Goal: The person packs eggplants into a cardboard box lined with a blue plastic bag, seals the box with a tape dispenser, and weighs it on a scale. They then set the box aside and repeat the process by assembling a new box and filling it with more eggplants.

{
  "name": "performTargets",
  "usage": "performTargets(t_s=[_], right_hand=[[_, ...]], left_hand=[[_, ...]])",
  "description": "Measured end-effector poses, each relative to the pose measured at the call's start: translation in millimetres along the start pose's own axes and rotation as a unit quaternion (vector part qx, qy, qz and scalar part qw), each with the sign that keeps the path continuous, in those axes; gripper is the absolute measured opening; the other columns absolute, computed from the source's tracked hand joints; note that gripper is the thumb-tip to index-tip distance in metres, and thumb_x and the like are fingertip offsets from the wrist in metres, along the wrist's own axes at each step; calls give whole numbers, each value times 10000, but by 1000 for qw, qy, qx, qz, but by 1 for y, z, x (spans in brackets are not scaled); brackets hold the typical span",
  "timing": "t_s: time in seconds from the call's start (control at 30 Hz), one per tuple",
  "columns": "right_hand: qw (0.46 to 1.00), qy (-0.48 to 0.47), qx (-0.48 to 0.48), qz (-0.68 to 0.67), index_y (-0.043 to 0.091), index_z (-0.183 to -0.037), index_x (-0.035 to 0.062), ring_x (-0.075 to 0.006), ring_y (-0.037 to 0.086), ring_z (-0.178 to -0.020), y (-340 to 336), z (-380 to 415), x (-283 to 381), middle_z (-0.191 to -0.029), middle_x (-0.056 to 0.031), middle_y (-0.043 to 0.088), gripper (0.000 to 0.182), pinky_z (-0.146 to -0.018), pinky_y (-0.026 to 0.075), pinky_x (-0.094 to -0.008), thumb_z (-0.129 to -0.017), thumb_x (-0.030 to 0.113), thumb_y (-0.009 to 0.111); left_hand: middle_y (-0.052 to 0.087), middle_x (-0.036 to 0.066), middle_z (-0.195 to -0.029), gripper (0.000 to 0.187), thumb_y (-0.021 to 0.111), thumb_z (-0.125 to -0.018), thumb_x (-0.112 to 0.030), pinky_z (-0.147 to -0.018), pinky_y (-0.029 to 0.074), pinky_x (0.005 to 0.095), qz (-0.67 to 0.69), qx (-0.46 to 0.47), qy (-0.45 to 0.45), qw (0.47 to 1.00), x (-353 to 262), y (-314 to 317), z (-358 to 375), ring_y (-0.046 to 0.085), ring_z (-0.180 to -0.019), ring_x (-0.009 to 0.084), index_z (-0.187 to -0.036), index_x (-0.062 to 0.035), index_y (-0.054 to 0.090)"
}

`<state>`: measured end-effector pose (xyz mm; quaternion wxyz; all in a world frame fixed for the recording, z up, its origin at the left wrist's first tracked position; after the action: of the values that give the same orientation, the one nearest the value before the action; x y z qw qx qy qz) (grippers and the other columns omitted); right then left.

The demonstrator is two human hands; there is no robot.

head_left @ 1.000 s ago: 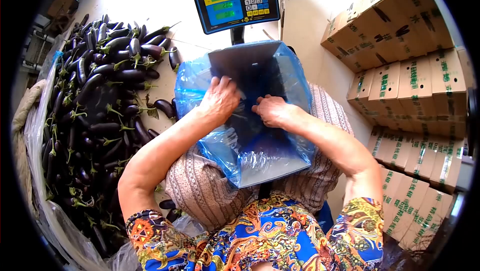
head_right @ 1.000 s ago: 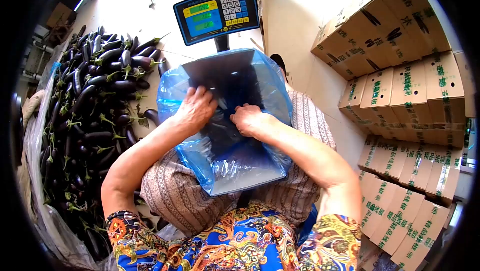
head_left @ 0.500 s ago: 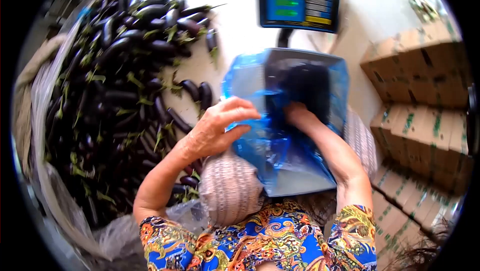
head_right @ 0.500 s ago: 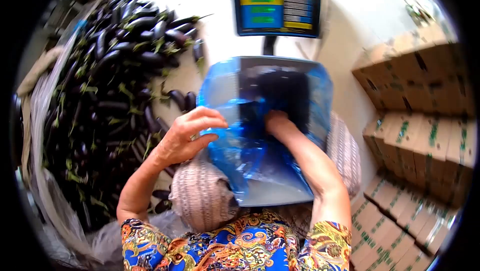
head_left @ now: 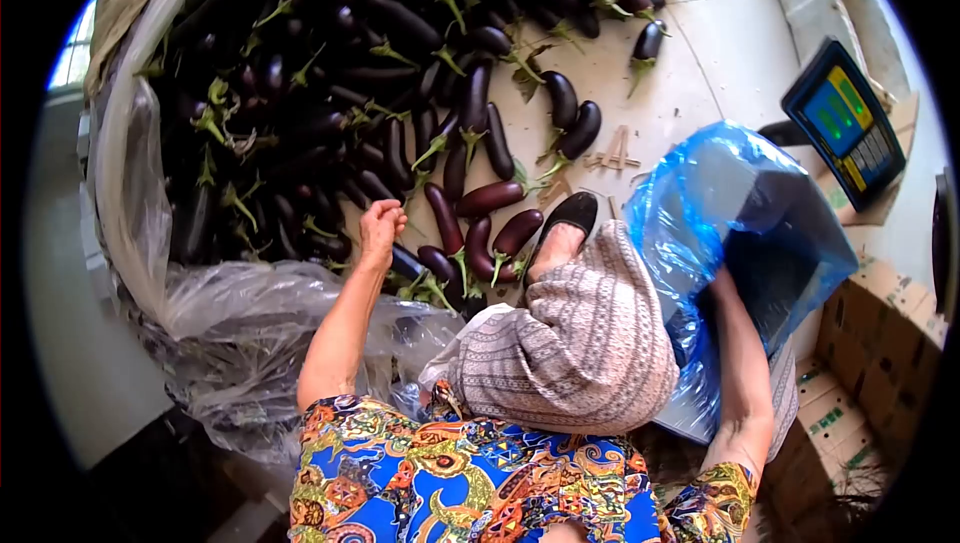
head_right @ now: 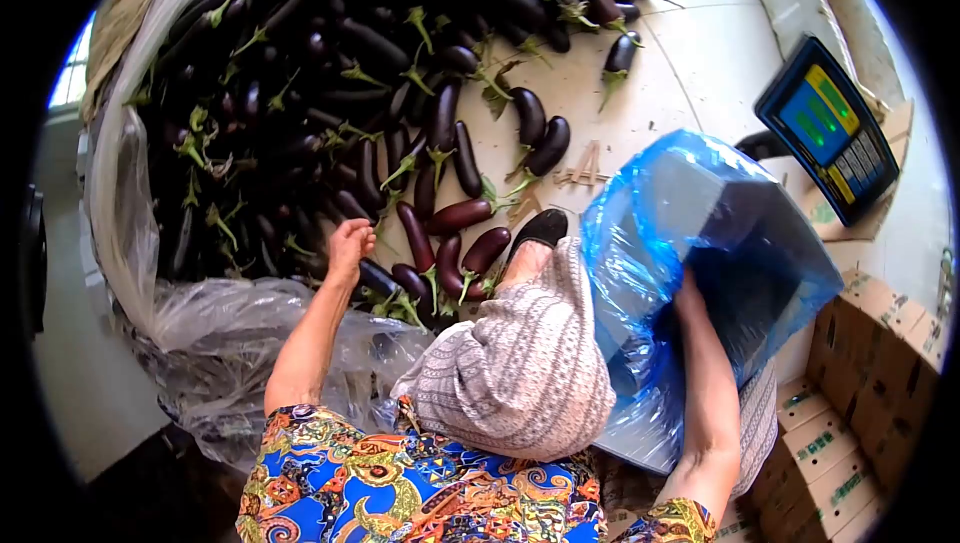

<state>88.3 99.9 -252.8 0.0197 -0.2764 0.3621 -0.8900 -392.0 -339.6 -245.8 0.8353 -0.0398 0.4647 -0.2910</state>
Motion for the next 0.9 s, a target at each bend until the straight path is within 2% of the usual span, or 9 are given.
performTargets(t_s=[0.2,0.23,0.33,0.43,0.53,0.63,0.7,0.77,0.9], right_hand=[[965,-115,182,150,594,-1265,40,-376,520,-1242,-18,10,15,-1354,-196,567,381,-1048,416,-427,-966,264,518],[953,-135,227,147,590,-1277,46,-362,507,-1261,-6,18,14,-1366,-185,561,386,-1063,401,-418,-964,265,528],[934,-143,295,145,580,-1297,57,-347,492,-1284,12,35,10,-1385,-176,549,400,-1080,386,-409,-950,255,554],[943,-102,279,151,573,-1308,63,-345,488,-1290,21,40,9,-1394,-178,539,416,-1083,386,-407,-932,239,579],[950,-81,262,150,565,-1320,68,-343,485,-1297,17,41,9,-1404,-180,530,437,-1085,386,-405,-913,223,603],[955,-64,251,147,558,-1332,74,-341,482,-1303,13,43,7,-1413,-183,521,463,-1088,386,-403,-894,207,628],[956,-49,251,142,553,-1340,78,-339,480,-1307,15,44,6,-1420,-184,515,482,-1090,386,-401,-882,196,645],[957,-39,252,138,548,-1347,82,-338,478,-1311,10,45,7,-1426,-186,509,502,-1091,386,-400,-869,185,661],[965,-52,189,173,616,-1216,54,-376,556,-1187,-35,85,70,-1272,-213,598,420,-1005,450,-406,-819,168,695]], left_hand=[[658,46,-800,194,605,-844,-82,-608,507,261,-90,-123,-13,988,123,-82,19,610,-672,135,-1010,-27,691],[615,33,-834,192,627,-900,-93,-581,503,234,-135,-108,-62,983,158,-92,13,591,-689,118,-1075,-16,615],[604,40,-823,231,699,-906,-211,-574,487,235,14,-114,-196,974,200,-76,28,574,-684,120,-1036,-42,611],[679,145,-1005,574,817,-744,-405,-825,535,411,-302,-145,-151,930,175,-69,21,655,-897,286,-1100,-9,601],[639,240,-1201,779,846,-653,-424,-958,490,454,-368,-198,-186,889,163,-53,21,621,-1120,396,-1212,19,533],[696,188,-1011,556,837,-664,-321,-810,529,419,-247,-198,-166,934,149,-53,30,677,-922,323,-1047,21,623],[690,129,-974,406,796,-710,-207,-796,534,391,-13,-117,-190,975,174,-51,28,675,-901,286,-1014,-4,618],[665,65,-906,236,734,-777,-103,-805,559,399,290,-27,-174,941,176,-37,41,670,-871,227,-976,-67,611],[645,80,-1092,419,702,-810,-117,-981,491,430,430,97,-163,883,89,0,95,617,-1054,259,-1205,-79,567]])
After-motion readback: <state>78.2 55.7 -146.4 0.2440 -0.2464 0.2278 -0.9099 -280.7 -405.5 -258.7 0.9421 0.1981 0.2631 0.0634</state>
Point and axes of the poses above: each hand's wrist, its own z-axis away from the middle knuckle, its own y-axis out of the palm, x = y × z, the point moved 9 cm from there along -z, towards the middle knuckle
